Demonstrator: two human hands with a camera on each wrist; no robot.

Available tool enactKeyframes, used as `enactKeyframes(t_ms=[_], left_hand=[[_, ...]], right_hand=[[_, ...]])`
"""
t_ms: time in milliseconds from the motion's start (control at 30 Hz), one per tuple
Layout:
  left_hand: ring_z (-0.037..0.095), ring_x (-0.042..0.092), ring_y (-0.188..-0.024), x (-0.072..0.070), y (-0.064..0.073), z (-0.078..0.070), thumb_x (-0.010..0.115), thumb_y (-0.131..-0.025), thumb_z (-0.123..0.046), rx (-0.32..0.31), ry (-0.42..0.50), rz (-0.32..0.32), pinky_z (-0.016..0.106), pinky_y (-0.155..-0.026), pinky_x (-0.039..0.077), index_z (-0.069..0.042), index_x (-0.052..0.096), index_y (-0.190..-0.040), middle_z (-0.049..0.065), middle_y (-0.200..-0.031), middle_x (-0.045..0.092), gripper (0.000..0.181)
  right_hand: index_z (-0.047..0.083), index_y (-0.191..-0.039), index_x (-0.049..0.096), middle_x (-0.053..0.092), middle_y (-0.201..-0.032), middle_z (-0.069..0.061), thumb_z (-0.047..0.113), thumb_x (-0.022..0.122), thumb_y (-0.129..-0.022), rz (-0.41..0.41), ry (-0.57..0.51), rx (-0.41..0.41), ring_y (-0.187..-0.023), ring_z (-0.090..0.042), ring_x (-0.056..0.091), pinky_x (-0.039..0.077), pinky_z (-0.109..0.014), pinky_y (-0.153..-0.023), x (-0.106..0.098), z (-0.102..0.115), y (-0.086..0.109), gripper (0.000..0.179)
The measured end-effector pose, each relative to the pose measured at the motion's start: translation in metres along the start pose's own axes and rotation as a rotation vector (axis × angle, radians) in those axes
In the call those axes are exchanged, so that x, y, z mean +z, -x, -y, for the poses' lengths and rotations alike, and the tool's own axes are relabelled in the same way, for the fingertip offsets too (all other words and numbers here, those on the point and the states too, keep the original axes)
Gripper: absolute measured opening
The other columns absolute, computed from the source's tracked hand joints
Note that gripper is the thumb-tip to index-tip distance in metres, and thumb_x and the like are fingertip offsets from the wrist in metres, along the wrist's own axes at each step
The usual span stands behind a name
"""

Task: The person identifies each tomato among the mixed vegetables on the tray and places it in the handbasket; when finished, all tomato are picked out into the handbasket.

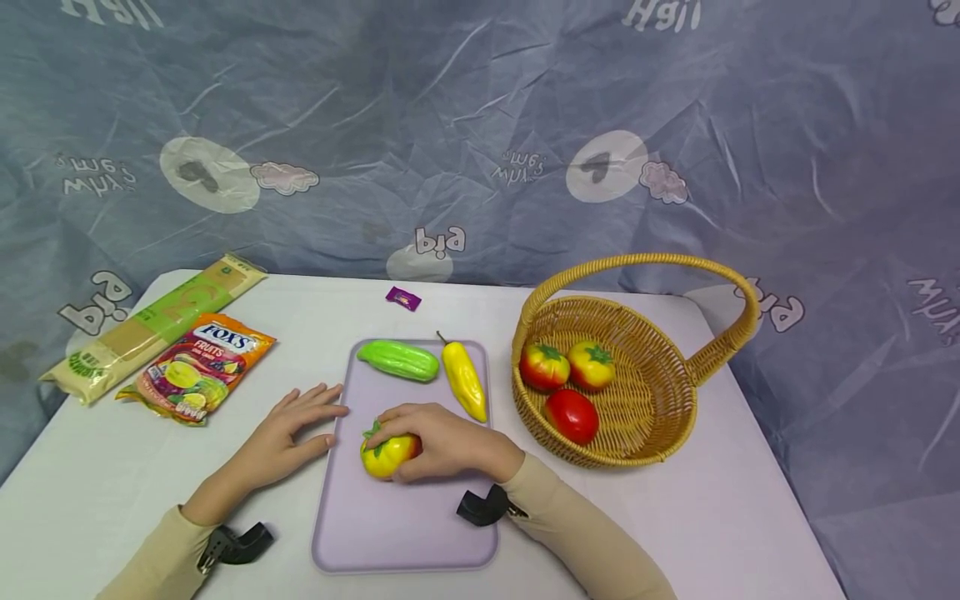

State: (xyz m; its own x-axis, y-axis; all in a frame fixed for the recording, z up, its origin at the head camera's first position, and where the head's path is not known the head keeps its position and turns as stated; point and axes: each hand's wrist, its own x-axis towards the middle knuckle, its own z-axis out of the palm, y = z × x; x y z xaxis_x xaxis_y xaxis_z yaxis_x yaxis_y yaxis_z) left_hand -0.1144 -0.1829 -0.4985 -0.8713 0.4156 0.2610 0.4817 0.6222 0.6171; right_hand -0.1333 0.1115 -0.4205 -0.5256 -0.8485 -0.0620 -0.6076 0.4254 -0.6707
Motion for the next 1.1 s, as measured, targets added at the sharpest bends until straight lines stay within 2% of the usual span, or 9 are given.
enactKeyframes(t_ms=[367, 767, 933, 1100], left_hand=[[0.048, 0.048, -0.141, 0.0, 0.001, 0.001, 0.075, -0.09, -0.023, 0.006, 0.001, -0.004, 0.074, -0.116, 0.023, -0.018, 0.072, -0.125, 0.014, -0.15, 0.057, 0.036], [0.046, 0.046, -0.143, 0.002, -0.001, 0.002, 0.076, -0.089, -0.023, -0.004, 0.009, 0.01, 0.074, -0.118, 0.021, -0.019, 0.071, -0.127, 0.013, -0.151, 0.056, 0.038], [0.046, 0.046, -0.144, 0.002, -0.001, 0.003, 0.076, -0.088, -0.023, -0.003, 0.009, 0.006, 0.073, -0.118, 0.02, -0.018, 0.071, -0.127, 0.013, -0.151, 0.056, 0.039], [0.048, 0.047, -0.142, 0.002, 0.0, 0.004, 0.075, -0.089, -0.022, 0.01, 0.005, -0.007, 0.074, -0.116, 0.022, -0.018, 0.072, -0.126, 0.014, -0.15, 0.057, 0.037]], right_hand=[[0.016, -0.133, 0.068, 0.058, -0.148, -0.016, 0.018, 0.081, -0.086, 0.017, 0.018, -0.013, -0.137, -0.027, 0.057, 0.046, -0.037, -0.117, -0.002, 0.003, 0.001, 0.049], [0.016, -0.134, 0.068, 0.06, -0.146, -0.015, 0.019, 0.08, -0.086, 0.0, 0.043, -0.023, -0.135, -0.027, 0.058, 0.046, -0.038, -0.116, -0.004, 0.002, 0.004, 0.049], [0.015, -0.134, 0.067, 0.06, -0.146, -0.014, 0.019, 0.079, -0.087, -0.018, 0.049, -0.023, -0.135, -0.027, 0.058, 0.047, -0.038, -0.115, -0.008, 0.004, 0.014, 0.048], [0.018, -0.133, 0.068, 0.061, -0.144, -0.013, 0.021, 0.078, -0.087, -0.067, 0.077, -0.016, -0.137, -0.028, 0.056, 0.049, -0.041, -0.113, -0.021, 0.008, 0.034, 0.047]])
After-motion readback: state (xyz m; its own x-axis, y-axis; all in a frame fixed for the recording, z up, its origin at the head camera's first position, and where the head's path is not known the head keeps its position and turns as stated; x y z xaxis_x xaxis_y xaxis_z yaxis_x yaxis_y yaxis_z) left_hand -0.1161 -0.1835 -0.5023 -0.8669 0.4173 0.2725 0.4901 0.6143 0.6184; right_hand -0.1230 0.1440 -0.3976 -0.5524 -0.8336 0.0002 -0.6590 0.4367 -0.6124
